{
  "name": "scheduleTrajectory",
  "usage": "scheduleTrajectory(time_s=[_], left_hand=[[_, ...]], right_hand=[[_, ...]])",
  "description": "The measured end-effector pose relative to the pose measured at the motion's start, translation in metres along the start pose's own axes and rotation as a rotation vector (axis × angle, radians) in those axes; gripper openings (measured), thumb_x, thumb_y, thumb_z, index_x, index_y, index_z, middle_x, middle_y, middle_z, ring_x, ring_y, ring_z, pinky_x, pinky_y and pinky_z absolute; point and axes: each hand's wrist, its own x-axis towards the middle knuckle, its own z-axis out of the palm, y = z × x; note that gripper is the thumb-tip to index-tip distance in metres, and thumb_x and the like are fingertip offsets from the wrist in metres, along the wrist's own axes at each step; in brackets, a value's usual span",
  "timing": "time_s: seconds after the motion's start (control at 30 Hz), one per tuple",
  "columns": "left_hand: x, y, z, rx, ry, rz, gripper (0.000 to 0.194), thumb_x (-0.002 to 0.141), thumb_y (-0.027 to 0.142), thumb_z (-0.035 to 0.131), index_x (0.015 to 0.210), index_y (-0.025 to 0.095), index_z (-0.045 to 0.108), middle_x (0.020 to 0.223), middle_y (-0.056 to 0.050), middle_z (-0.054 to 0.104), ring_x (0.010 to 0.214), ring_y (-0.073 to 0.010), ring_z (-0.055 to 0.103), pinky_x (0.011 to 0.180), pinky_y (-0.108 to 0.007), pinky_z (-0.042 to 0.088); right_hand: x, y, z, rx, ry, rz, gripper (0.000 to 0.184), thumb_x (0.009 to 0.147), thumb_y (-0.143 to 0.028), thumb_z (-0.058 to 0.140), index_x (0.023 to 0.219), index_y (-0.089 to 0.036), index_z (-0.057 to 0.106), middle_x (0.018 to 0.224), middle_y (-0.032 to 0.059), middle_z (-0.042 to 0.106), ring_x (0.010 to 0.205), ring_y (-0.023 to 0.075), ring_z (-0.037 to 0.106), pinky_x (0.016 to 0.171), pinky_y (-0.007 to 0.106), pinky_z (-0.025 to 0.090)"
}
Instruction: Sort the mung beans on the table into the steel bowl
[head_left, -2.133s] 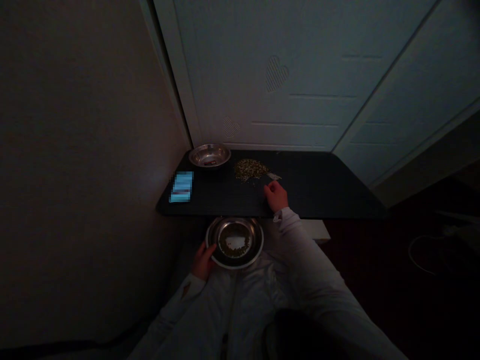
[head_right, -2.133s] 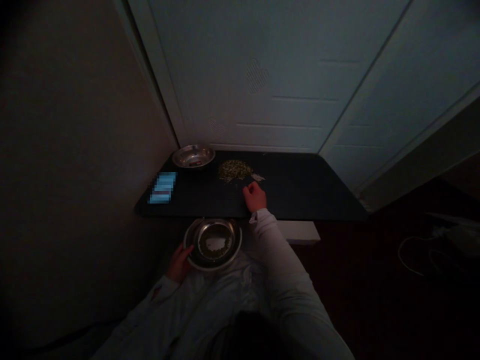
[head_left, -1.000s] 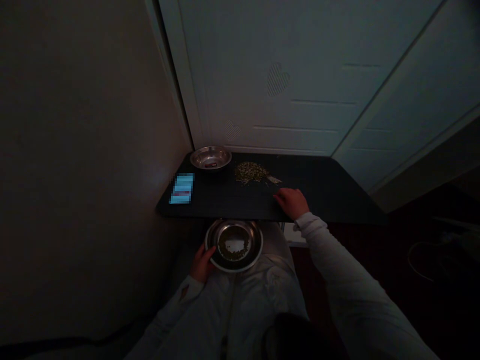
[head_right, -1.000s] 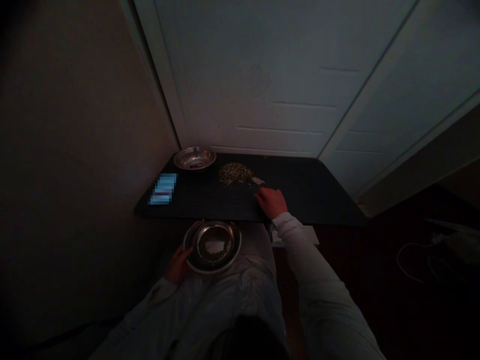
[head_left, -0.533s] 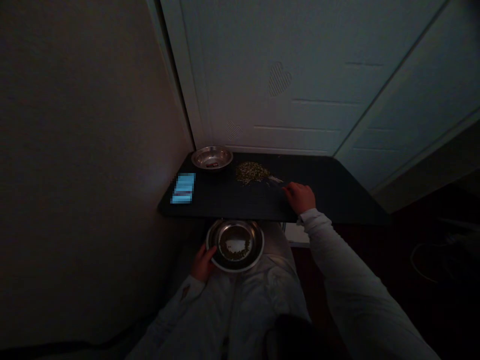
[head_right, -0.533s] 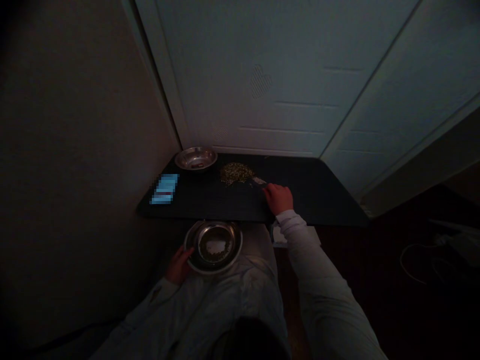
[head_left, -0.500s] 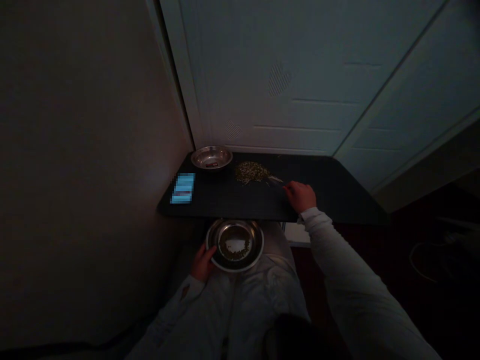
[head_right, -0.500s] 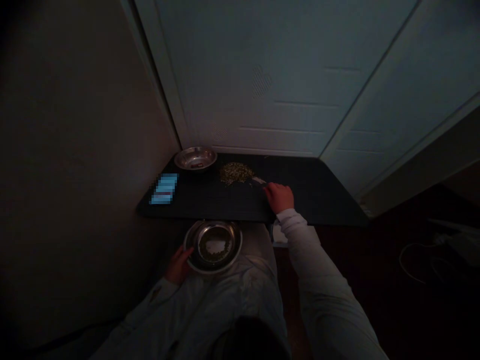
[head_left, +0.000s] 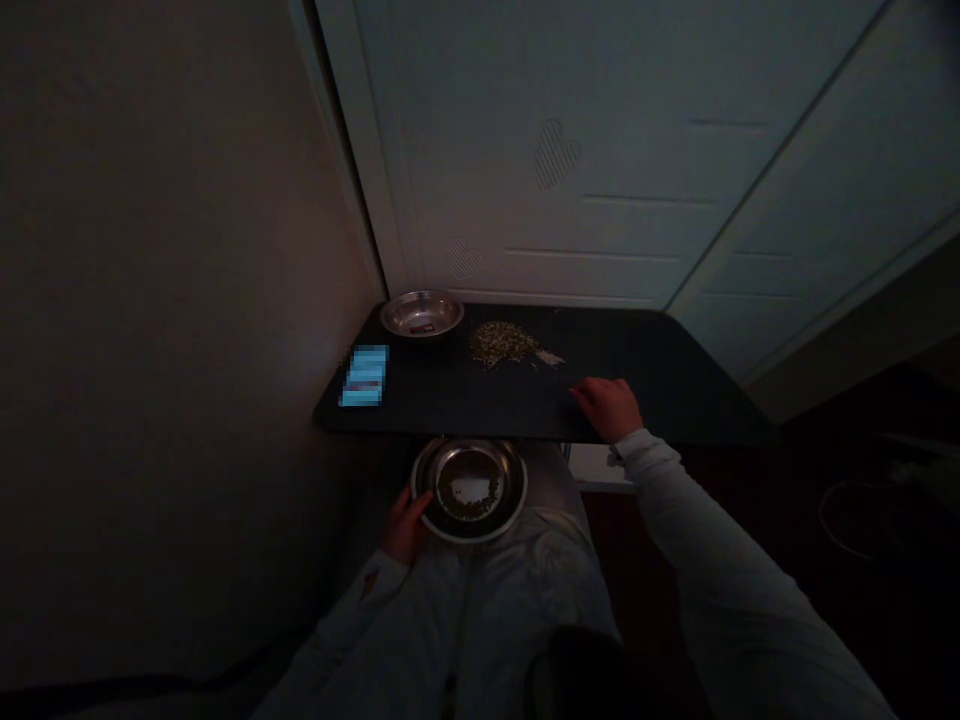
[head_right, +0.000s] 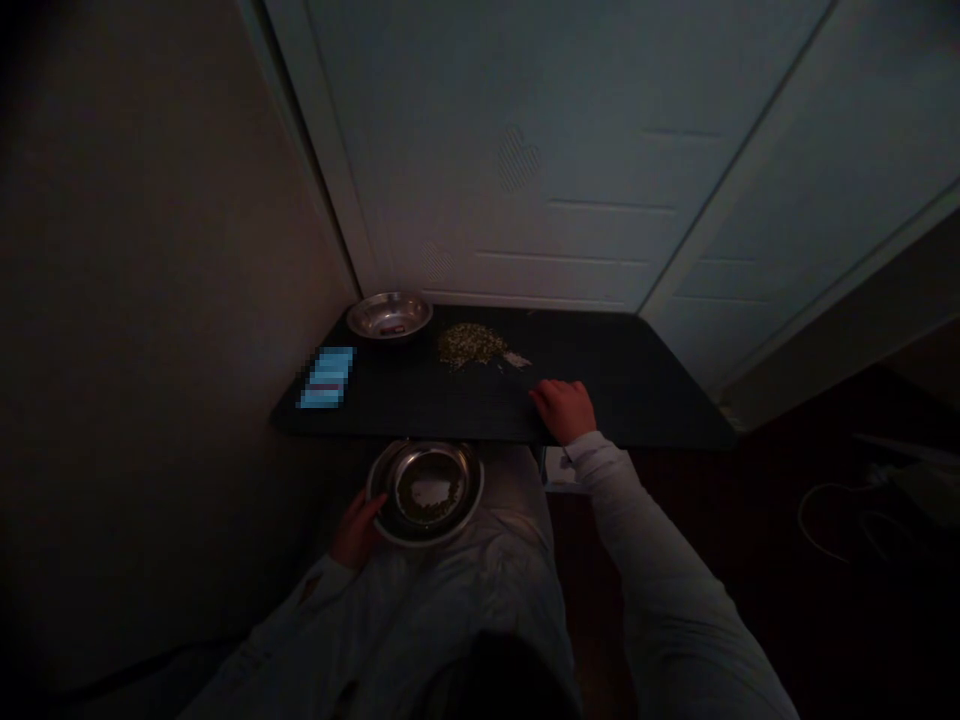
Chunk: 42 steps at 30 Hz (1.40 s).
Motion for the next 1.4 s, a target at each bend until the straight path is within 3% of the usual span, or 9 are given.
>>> scheduleTrajectory(time_s=[0.2,0.43,0.7,0.87,1.4], left_hand=[[-0.001,0.0,0.004,-0.008,0.012,-0.032,0.033,0.059,0.022,0.062,0.091,0.019,0.058,0.083,-0.006,0.064,0.078,-0.0187,0.06,0.065,-0.029,0.047],[-0.011,0.015,0.01,0.009,-0.002,-0.007,0.028,0.052,0.016,0.065,0.079,0.017,0.062,0.09,-0.006,0.063,0.086,-0.0195,0.057,0.07,-0.026,0.046],[-0.01,0.014,0.008,0.021,0.017,-0.015,0.025,0.051,0.016,0.066,0.077,0.017,0.062,0.089,-0.006,0.063,0.088,-0.021,0.056,0.07,-0.027,0.046],[-0.012,0.015,0.012,0.02,0.007,-0.026,0.029,0.057,0.022,0.062,0.085,0.017,0.06,0.087,-0.007,0.063,0.082,-0.0208,0.058,0.068,-0.031,0.046],[-0.011,0.014,0.011,0.017,0.015,-0.038,0.03,0.054,0.02,0.064,0.083,0.017,0.06,0.086,-0.008,0.063,0.088,-0.0224,0.056,0.073,-0.032,0.045]], right_hand=[[0.007,0.003,0.006,0.016,0.038,0.085,0.023,0.078,-0.034,0.038,0.073,-0.017,0.053,0.073,0.0034,0.061,0.068,0.0145,0.052,0.06,0.026,0.024],[0.009,-0.002,0.008,0.017,0.023,0.075,0.022,0.078,-0.034,0.039,0.072,-0.017,0.053,0.075,0.0035,0.061,0.068,0.015,0.053,0.061,0.026,0.024],[0.003,-0.003,0.003,0.043,0.051,0.067,0.024,0.078,-0.035,0.038,0.072,-0.017,0.053,0.073,0.0037,0.061,0.066,0.0148,0.052,0.061,0.026,0.024],[0.006,-0.004,0.006,0.036,0.048,0.087,0.022,0.078,-0.035,0.039,0.073,-0.018,0.053,0.074,0.0031,0.061,0.068,0.0151,0.053,0.061,0.026,0.024],[-0.001,-0.039,-0.01,0.139,-0.026,-0.044,0.025,0.079,-0.034,0.037,0.072,-0.017,0.053,0.071,0.0032,0.06,0.066,0.0134,0.051,0.062,0.026,0.024]])
